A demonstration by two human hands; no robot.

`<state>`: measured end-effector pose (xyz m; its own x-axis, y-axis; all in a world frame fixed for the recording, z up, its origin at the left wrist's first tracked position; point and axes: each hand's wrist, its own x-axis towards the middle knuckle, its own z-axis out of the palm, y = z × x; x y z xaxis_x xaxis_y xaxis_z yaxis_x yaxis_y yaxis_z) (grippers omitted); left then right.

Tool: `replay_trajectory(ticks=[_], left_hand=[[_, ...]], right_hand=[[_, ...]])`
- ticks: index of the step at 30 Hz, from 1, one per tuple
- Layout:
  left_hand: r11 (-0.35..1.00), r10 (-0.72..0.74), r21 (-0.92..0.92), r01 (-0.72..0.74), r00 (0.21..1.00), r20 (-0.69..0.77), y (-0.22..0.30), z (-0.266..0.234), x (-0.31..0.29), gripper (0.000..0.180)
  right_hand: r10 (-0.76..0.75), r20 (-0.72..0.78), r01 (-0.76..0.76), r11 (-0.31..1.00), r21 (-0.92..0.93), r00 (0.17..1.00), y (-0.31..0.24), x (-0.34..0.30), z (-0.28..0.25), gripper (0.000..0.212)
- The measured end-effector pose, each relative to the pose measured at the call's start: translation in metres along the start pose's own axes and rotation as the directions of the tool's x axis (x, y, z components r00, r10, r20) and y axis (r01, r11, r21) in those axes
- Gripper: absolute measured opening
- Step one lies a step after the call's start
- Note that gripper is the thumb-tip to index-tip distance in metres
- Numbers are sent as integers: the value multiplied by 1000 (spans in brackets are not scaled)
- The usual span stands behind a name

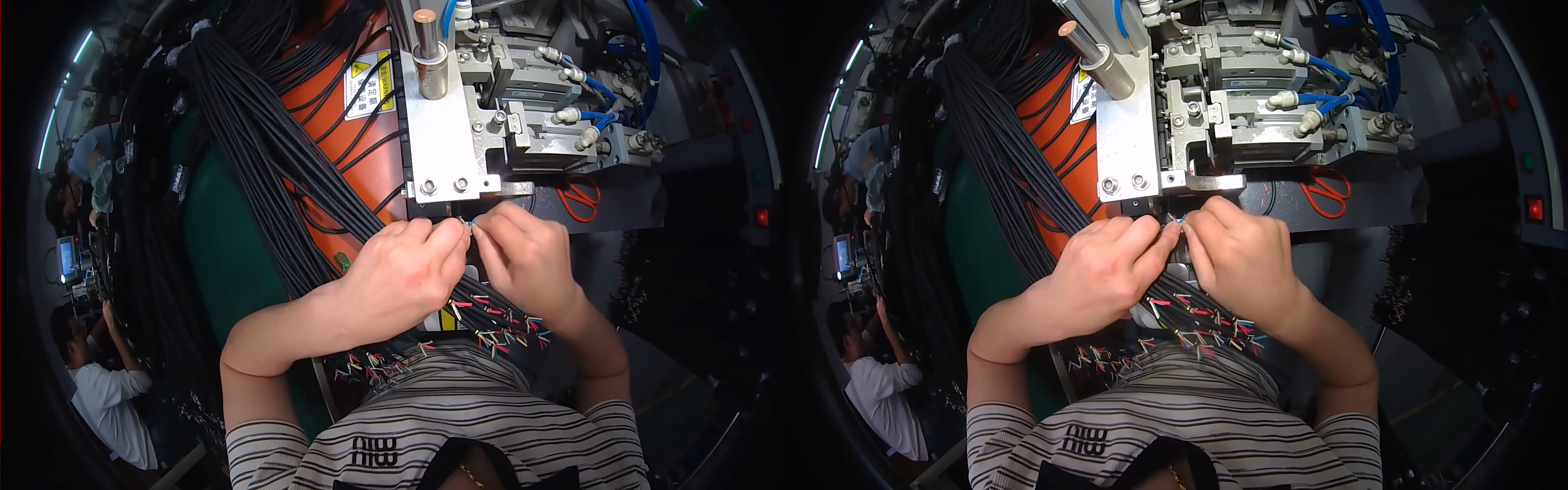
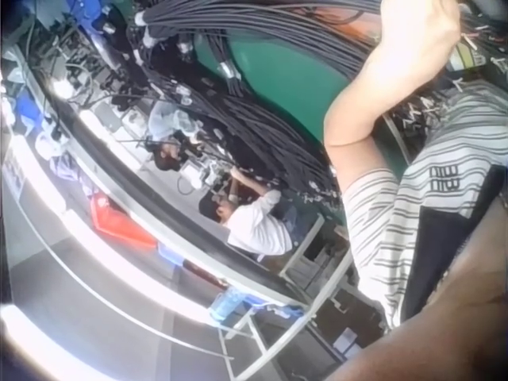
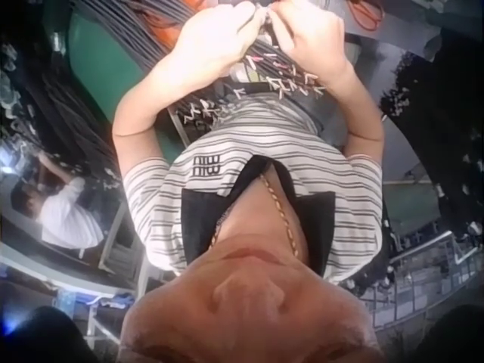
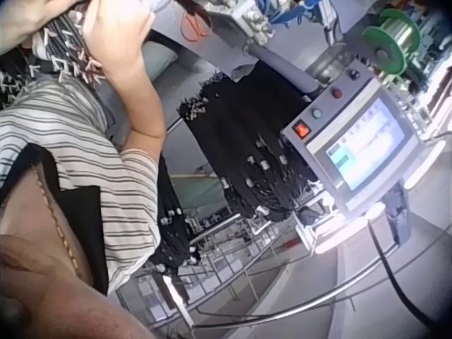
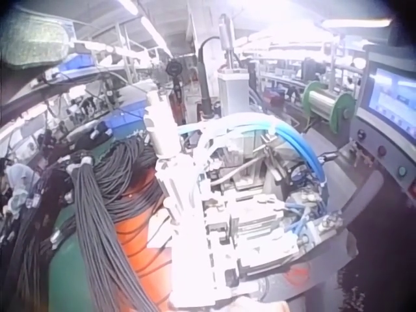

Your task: Feeding bundles of colored wires into a specialized assembly machine on a factory floor.

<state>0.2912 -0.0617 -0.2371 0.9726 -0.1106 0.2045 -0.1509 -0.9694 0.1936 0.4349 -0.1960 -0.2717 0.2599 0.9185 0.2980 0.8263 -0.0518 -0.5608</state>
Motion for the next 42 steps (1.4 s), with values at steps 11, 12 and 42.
replay_trajectory(ticks=[11, 12, 42], left_hand=[[980, -134, -157, 119, 987, -90, -10, -1, -18, 31], [968, -163, -214, 131, 977, -140, -13, -1, -24, 32], [950, -137, -311, 34, 939, -314, -13, 6, -21, 39]], right_hand=[[264, 90, -276, 853, 442, 960, 8, -2, 5, 6], [260, 87, -271, 854, 444, 962, 8, -2, 6, 6], [320, 406, -408, -64, 911, 856, -12, -7, 3, 20]])
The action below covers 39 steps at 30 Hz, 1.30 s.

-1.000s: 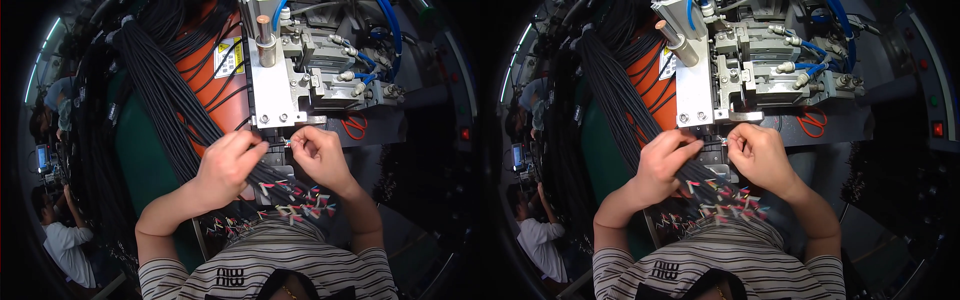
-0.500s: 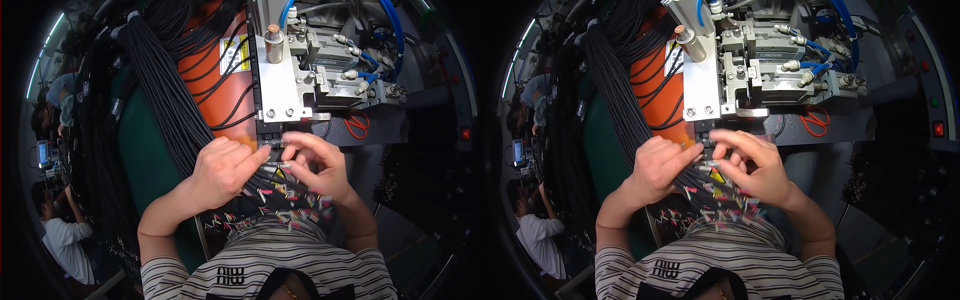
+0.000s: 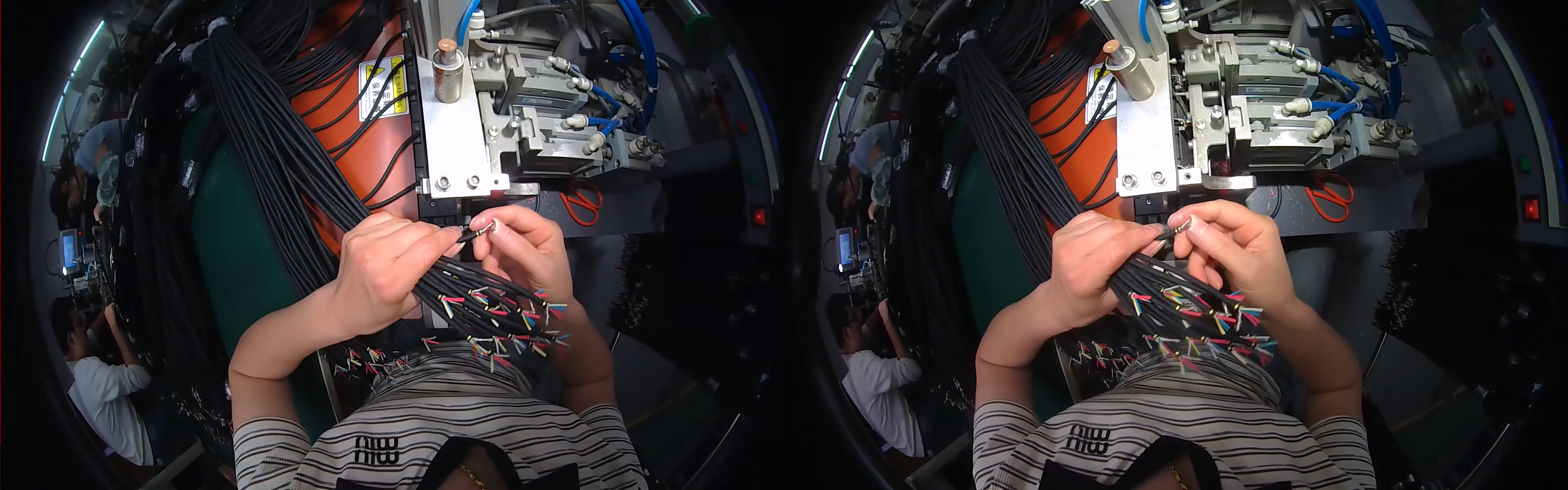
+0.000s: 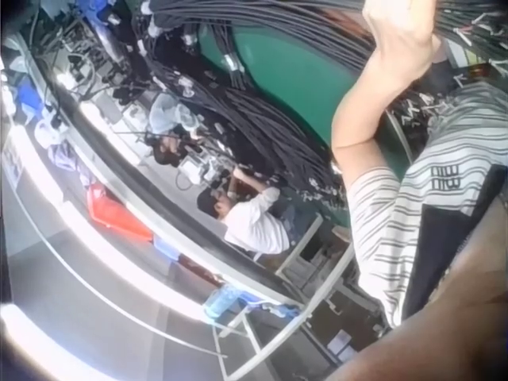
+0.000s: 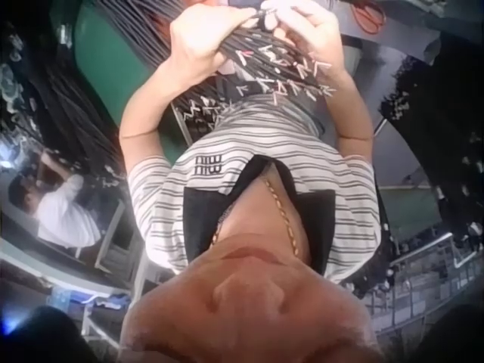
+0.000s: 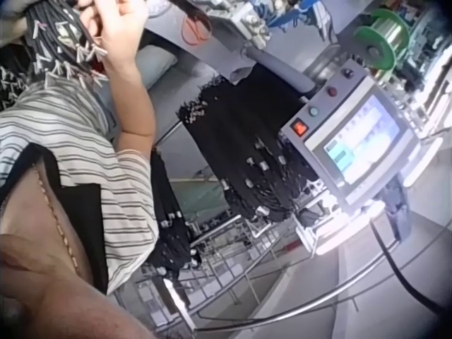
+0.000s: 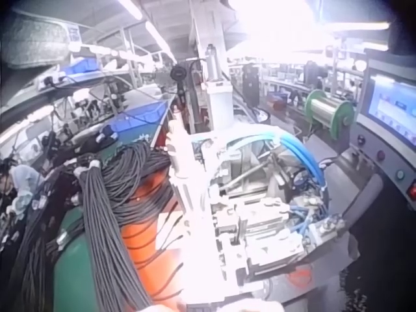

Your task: Feeding bundles of colored wires into a specialized assembly machine on a factory floor.

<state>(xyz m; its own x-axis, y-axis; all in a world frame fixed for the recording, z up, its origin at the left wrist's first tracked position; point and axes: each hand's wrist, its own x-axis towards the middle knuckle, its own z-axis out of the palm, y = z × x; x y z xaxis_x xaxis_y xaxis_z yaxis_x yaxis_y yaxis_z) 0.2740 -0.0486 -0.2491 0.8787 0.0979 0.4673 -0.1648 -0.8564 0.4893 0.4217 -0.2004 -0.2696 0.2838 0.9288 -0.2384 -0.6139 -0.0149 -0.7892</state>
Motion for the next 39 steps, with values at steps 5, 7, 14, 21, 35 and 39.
replay_trajectory(ticks=[5, 7, 14, 21, 35, 39], left_hand=[[1000, -18, -15, 18, 999, -26, -5, 7, 2, 40], [998, -61, -22, 62, 998, 26, -6, 8, 3, 41], [993, 78, 91, -75, 996, -33, 6, 14, 3, 31], [988, 95, 131, -82, 991, -93, 7, 12, 2, 28], [1000, -5, -11, 4, 999, -37, -2, 9, 5, 20], [999, 24, 35, -23, 1000, -13, 2, 7, 7, 27]], right_hand=[[-70, -114, 63, 996, -62, 991, 2, -1, 7, 21], [-232, -81, 199, 933, -299, 969, 4, -2, 10, 22], [14, -35, -12, 999, 42, 999, -2, 4, 2, 8], [-321, -39, 287, 888, -358, 946, 6, -4, 12, 22], [-684, 284, 498, 133, -857, 672, 19, 0, 17, 20], [-374, 13, 331, 802, -496, 927, 6, -6, 8, 25]])
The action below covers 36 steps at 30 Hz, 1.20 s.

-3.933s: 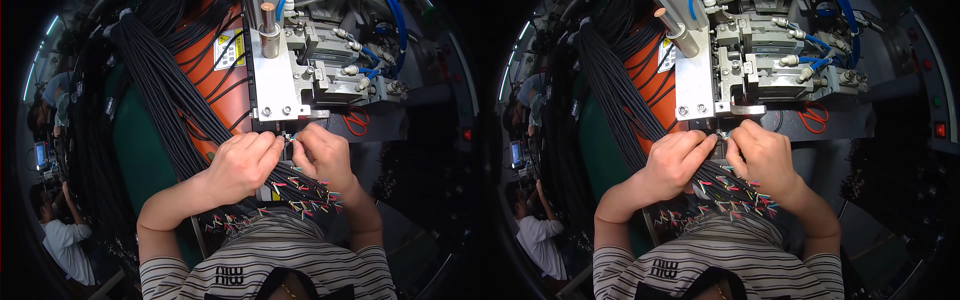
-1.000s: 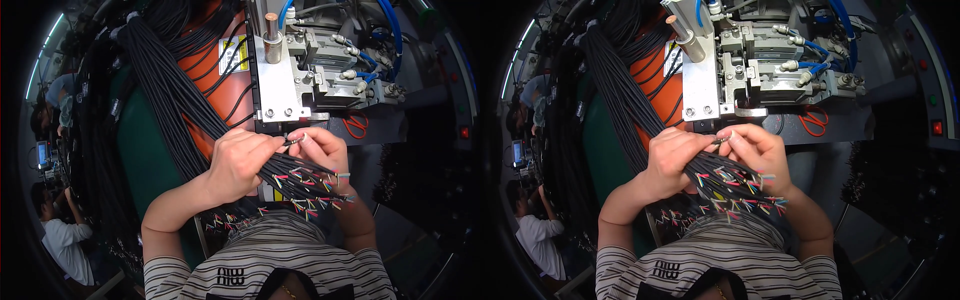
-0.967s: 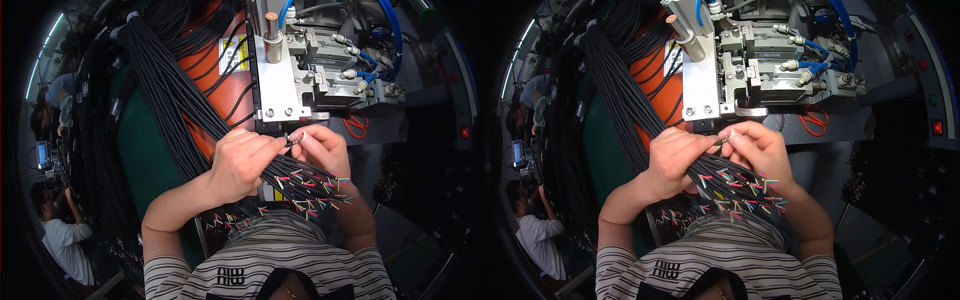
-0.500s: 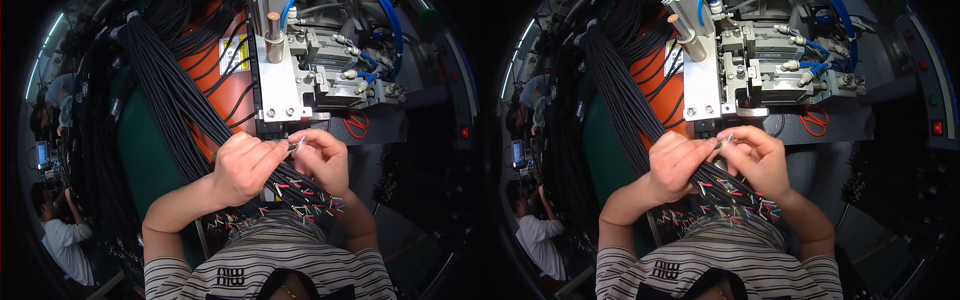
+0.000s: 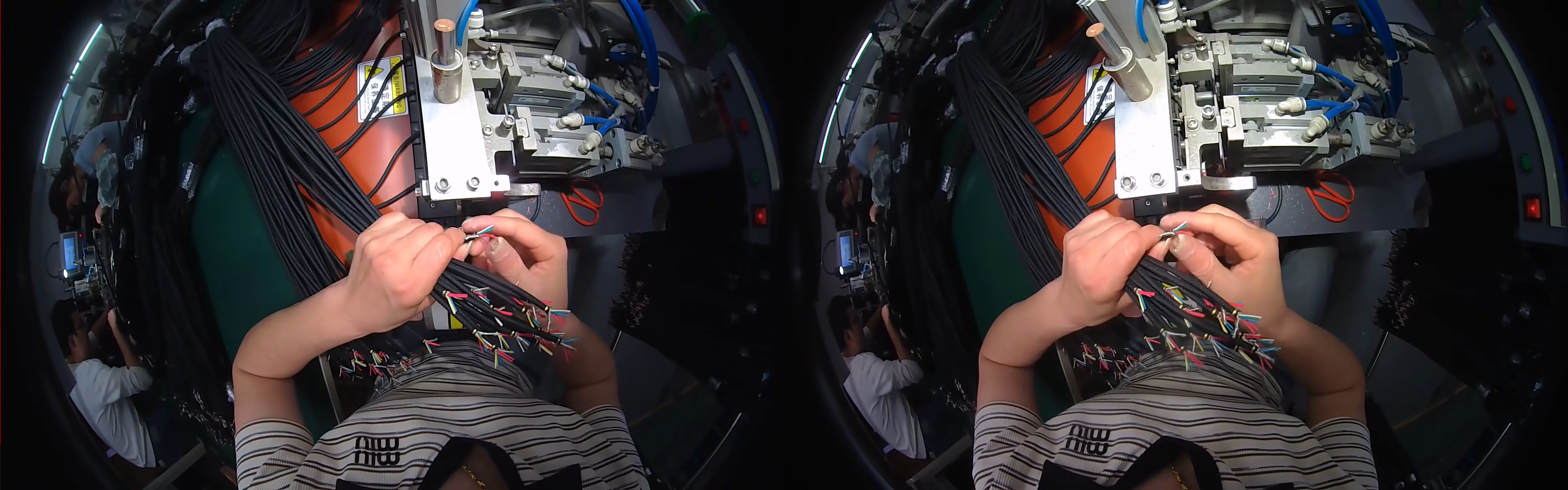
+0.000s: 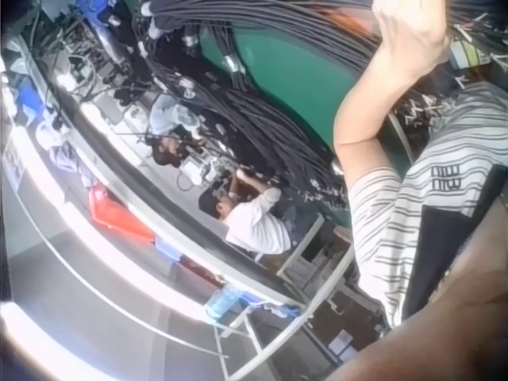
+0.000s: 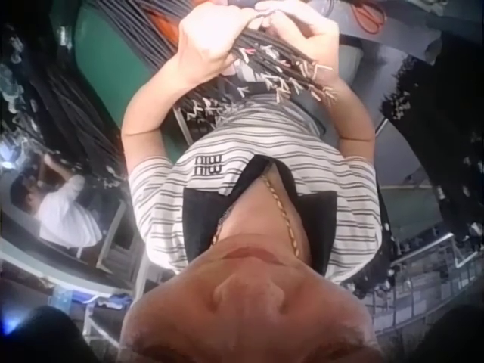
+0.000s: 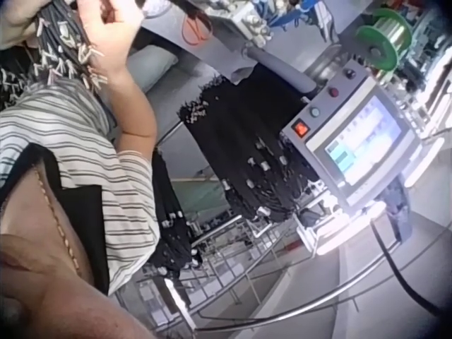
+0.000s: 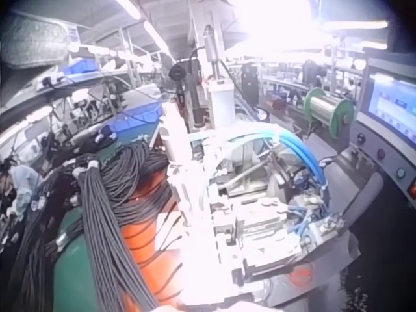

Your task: Feeding bundles of colored wires into a specialized assembly machine on a factory floor.

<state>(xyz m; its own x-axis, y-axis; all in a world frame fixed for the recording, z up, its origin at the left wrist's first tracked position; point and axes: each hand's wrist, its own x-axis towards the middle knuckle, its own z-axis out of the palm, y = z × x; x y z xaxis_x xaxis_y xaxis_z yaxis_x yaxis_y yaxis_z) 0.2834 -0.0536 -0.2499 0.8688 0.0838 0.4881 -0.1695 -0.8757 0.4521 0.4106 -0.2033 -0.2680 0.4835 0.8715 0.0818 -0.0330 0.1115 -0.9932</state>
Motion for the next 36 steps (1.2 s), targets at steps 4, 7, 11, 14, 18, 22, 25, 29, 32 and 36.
replay_trajectory(ticks=[4, 7, 11, 14, 18, 22, 25, 29, 32, 36], left_hand=[[997, -43, -62, 46, 998, 42, -1, -1, -2, 25], [974, -63, -211, 78, 995, 78, -9, -5, 1, 24], [897, -87, -413, 155, 980, 179, -23, -12, 1, 25], [823, -90, -524, 219, 961, 260, -28, -15, 0, 26], [785, -57, -562, 259, 934, 352, -36, -20, 1, 30], [753, -42, -599, 273, 928, 371, -40, -22, -1, 33], [762, -72, -577, 295, 924, 377, -35, -22, 1, 34], [747, -145, -546, 380, 894, 424, -27, -26, 9, 34], [918, -162, -316, 239, 954, 252, -13, -12, 2, 31], [995, -102, 17, 100, 981, 168, 5, -3, -2, 33]], right_hand=[[184, 74, -198, 929, 312, 980, 4, 6, -6, 20], [267, 248, -362, 761, 539, 931, 8, 9, -12, 20], [210, 286, -329, 813, 481, 935, 4, 15, -15, 19], [145, 270, -248, 881, 402, 952, 0, 16, -12, 18], [118, 249, -198, 924, 327, 961, -5, 19, -11, 17], [87, 253, -169, 932, 321, 963, -8, 19, -10, 16], [6, 216, -55, 974, 219, 976, -8, 19, -9, 16], [-176, 157, 172, 984, 40, 972, -3, 18, -13, 15], [-151, 132, 181, 950, -255, 980, -1, 18, -14, 17], [-247, 130, 259, 611, -748, 960, -9, 15, -7, 9]])
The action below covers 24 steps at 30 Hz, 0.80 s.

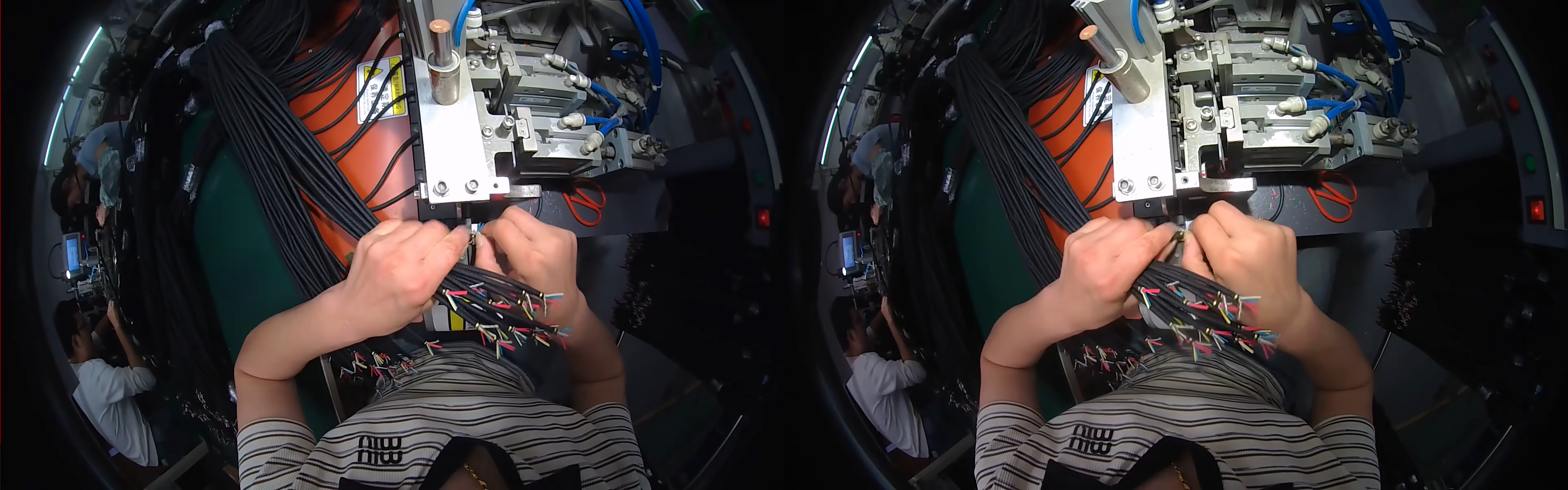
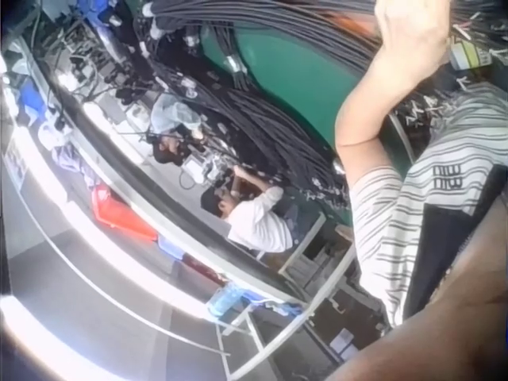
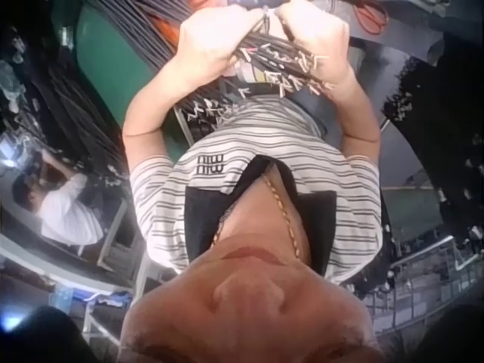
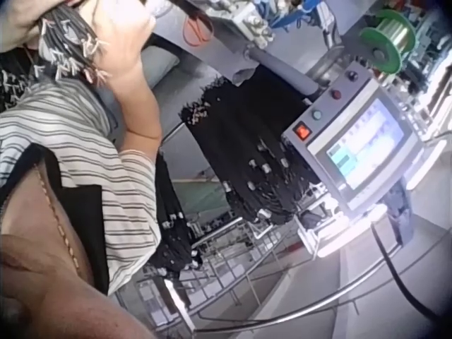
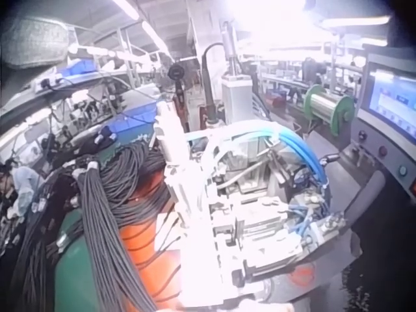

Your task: Feeding bundles of colored wires into a specialized assembly machine on a factory floor.

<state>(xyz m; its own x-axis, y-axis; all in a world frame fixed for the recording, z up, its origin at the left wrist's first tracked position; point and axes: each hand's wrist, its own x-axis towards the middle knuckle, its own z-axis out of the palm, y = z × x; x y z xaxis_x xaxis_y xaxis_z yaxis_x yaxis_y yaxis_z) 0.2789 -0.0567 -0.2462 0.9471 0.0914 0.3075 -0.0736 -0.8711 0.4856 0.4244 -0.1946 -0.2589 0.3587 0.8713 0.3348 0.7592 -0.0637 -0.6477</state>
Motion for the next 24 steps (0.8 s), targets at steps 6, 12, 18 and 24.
replay_trajectory(ticks=[6, 12, 18, 24], left_hand=[[983, 88, 160, -91, 996, 22, 1, 0, 2, 39], [978, 115, 167, -126, 991, 71, 3, -2, 6, 35], [950, 140, 263, -170, 981, 131, 9, -1, 10, 31], [953, 112, 254, -165, 971, 210, 9, -3, 16, 27]], right_hand=[[-3, 72, 9, 997, -80, 997, 5, -2, -1, 6], [-18, -16, 18, 999, -46, 1000, 7, -4, 6, 5], [-31, 21, 33, 992, -120, 999, 5, -3, 2, 4], [-7, 44, 9, 999, -49, 999, 14, -3, 4, 5]])
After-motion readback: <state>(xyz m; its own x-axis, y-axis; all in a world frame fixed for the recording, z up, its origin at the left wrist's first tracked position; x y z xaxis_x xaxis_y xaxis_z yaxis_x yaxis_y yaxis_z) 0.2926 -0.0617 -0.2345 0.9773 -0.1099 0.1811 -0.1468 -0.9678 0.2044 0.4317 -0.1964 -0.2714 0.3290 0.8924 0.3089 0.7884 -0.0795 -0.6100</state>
